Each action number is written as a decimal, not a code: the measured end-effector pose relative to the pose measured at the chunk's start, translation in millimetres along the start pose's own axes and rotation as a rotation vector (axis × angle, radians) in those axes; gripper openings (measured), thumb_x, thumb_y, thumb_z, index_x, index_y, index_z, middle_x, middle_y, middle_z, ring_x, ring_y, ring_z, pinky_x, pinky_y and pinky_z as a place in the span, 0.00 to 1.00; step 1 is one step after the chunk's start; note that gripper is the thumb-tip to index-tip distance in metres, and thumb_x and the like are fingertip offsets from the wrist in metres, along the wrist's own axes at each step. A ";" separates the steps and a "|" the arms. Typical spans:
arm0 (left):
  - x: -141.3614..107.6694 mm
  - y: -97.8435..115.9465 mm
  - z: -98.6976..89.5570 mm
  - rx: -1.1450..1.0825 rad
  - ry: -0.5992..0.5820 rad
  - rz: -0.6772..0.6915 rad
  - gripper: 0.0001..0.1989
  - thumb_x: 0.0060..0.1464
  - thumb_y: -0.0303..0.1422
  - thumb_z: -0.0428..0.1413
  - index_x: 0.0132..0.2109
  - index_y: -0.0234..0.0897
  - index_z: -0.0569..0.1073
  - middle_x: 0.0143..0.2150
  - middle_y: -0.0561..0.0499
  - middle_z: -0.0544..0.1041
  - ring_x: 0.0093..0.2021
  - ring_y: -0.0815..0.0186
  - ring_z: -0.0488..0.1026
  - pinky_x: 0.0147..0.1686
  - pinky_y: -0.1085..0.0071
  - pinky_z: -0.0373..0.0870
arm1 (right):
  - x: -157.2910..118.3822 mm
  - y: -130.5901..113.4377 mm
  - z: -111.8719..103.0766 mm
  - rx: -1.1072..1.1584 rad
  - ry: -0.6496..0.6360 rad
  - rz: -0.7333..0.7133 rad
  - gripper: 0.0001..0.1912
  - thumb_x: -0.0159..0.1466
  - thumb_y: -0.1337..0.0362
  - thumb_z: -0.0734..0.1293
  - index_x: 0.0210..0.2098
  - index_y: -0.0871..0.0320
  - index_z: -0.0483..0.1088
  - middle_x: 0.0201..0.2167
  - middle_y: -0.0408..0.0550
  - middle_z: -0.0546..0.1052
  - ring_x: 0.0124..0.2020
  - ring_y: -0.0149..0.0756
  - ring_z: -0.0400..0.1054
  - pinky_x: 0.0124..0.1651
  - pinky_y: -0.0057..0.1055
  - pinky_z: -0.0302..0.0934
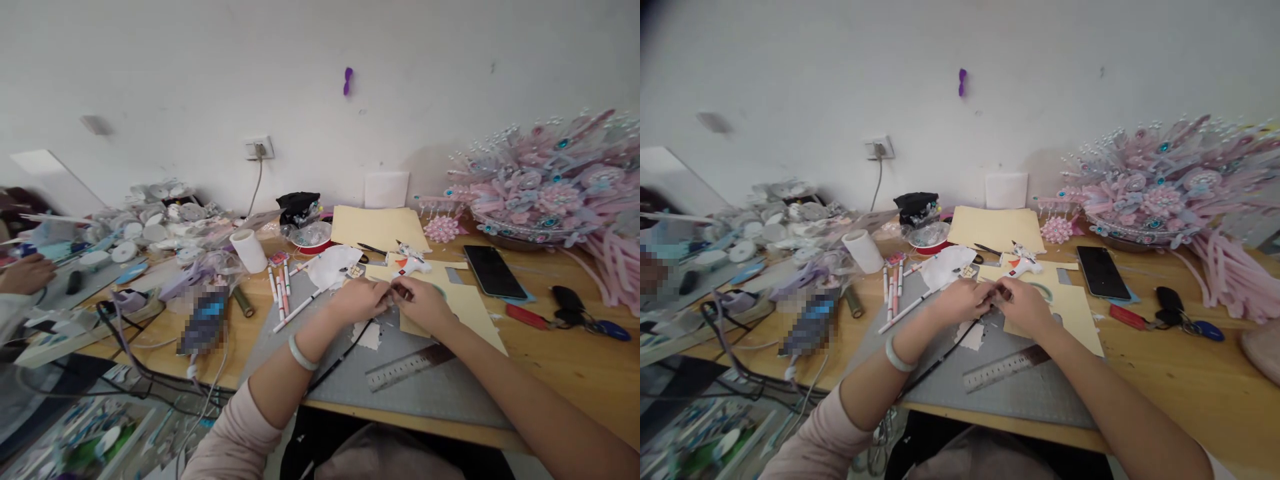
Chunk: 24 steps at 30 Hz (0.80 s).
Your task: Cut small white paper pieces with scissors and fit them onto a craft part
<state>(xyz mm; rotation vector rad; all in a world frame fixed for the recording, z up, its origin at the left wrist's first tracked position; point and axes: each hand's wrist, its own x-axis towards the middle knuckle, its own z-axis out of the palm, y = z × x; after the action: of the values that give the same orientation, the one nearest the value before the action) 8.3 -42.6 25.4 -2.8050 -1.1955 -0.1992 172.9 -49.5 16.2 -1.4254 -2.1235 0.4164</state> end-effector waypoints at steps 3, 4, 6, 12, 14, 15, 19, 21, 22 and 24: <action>0.1 1.9 -0.6 0.018 0.008 0.040 0.12 0.55 0.34 0.43 0.43 0.34 0.64 0.31 0.44 0.74 0.33 0.61 0.72 0.35 0.66 0.67 | -0.9 -0.6 -1.7 -0.067 -0.004 -0.061 0.08 0.55 0.66 0.59 0.32 0.57 0.68 0.29 0.47 0.73 0.29 0.33 0.64 0.30 0.26 0.53; 0.2 2.1 -0.3 0.017 0.012 0.033 0.12 0.55 0.34 0.42 0.43 0.34 0.64 0.31 0.44 0.74 0.33 0.61 0.72 0.35 0.66 0.67 | -0.9 -0.4 -2.1 -0.083 0.001 -0.078 0.08 0.55 0.66 0.59 0.33 0.57 0.68 0.30 0.47 0.72 0.31 0.34 0.64 0.31 0.27 0.54; 0.7 1.8 0.9 0.008 0.015 0.012 0.13 0.56 0.35 0.41 0.44 0.34 0.64 0.32 0.44 0.74 0.33 0.61 0.72 0.35 0.66 0.67 | -0.7 0.3 -2.5 -0.097 0.014 -0.101 0.08 0.56 0.66 0.59 0.33 0.57 0.69 0.31 0.47 0.72 0.32 0.34 0.64 0.33 0.27 0.54; 2.3 -2.5 4.5 0.025 0.003 -0.019 0.12 0.58 0.35 0.40 0.44 0.34 0.62 0.33 0.45 0.74 0.34 0.62 0.72 0.37 0.66 0.66 | 2.1 5.4 -2.6 -0.081 -0.001 -0.127 0.07 0.57 0.66 0.60 0.32 0.56 0.69 0.31 0.46 0.71 0.34 0.35 0.64 0.35 0.28 0.56; 2.6 -3.4 4.3 0.037 0.004 -0.007 0.13 0.58 0.36 0.38 0.43 0.34 0.62 0.32 0.45 0.74 0.34 0.62 0.72 0.37 0.66 0.66 | 3.2 8.7 -2.8 -0.078 -0.017 -0.151 0.07 0.58 0.65 0.60 0.33 0.56 0.69 0.33 0.46 0.71 0.36 0.35 0.65 0.37 0.29 0.56; 2.7 -3.7 4.1 0.040 0.008 0.001 0.13 0.59 0.36 0.38 0.43 0.34 0.62 0.32 0.45 0.74 0.34 0.62 0.72 0.37 0.66 0.66 | 3.6 10.3 -3.0 -0.079 -0.024 -0.167 0.08 0.58 0.65 0.60 0.33 0.56 0.69 0.34 0.47 0.71 0.37 0.36 0.65 0.38 0.29 0.57; 2.7 -4.3 3.9 0.034 0.019 0.019 0.13 0.59 0.36 0.37 0.42 0.34 0.62 0.32 0.46 0.74 0.34 0.63 0.72 0.38 0.67 0.66 | 3.6 12.4 -4.2 -0.100 -0.062 -0.232 0.10 0.60 0.64 0.58 0.36 0.56 0.70 0.37 0.48 0.72 0.40 0.36 0.65 0.41 0.30 0.57; 2.5 -4.6 4.5 0.031 0.019 0.016 0.13 0.59 0.36 0.37 0.42 0.34 0.62 0.32 0.46 0.74 0.34 0.63 0.72 0.38 0.67 0.66 | 2.8 10.5 -4.9 -0.115 -0.093 -0.235 0.11 0.60 0.63 0.57 0.37 0.56 0.70 0.36 0.49 0.72 0.39 0.36 0.65 0.41 0.30 0.57; 2.4 -4.8 4.9 0.032 0.020 0.013 0.13 0.58 0.36 0.38 0.42 0.34 0.62 0.32 0.46 0.74 0.34 0.63 0.72 0.37 0.67 0.66 | 2.5 9.2 -5.3 -0.122 -0.110 -0.231 0.12 0.59 0.63 0.57 0.37 0.56 0.70 0.36 0.49 0.72 0.38 0.36 0.65 0.41 0.31 0.58; 2.1 -4.9 5.4 0.034 0.026 0.010 0.12 0.58 0.35 0.39 0.42 0.34 0.62 0.31 0.46 0.74 0.33 0.62 0.72 0.36 0.67 0.66 | 2.1 6.8 -6.3 -0.129 -0.141 -0.219 0.12 0.59 0.64 0.58 0.38 0.57 0.70 0.36 0.49 0.72 0.37 0.36 0.65 0.41 0.30 0.58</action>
<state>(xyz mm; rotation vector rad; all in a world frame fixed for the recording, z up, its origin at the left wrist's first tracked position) 6.7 -37.0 20.5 -2.7700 -1.1686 -0.2121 181.1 -45.2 18.2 -1.2444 -2.4295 0.3073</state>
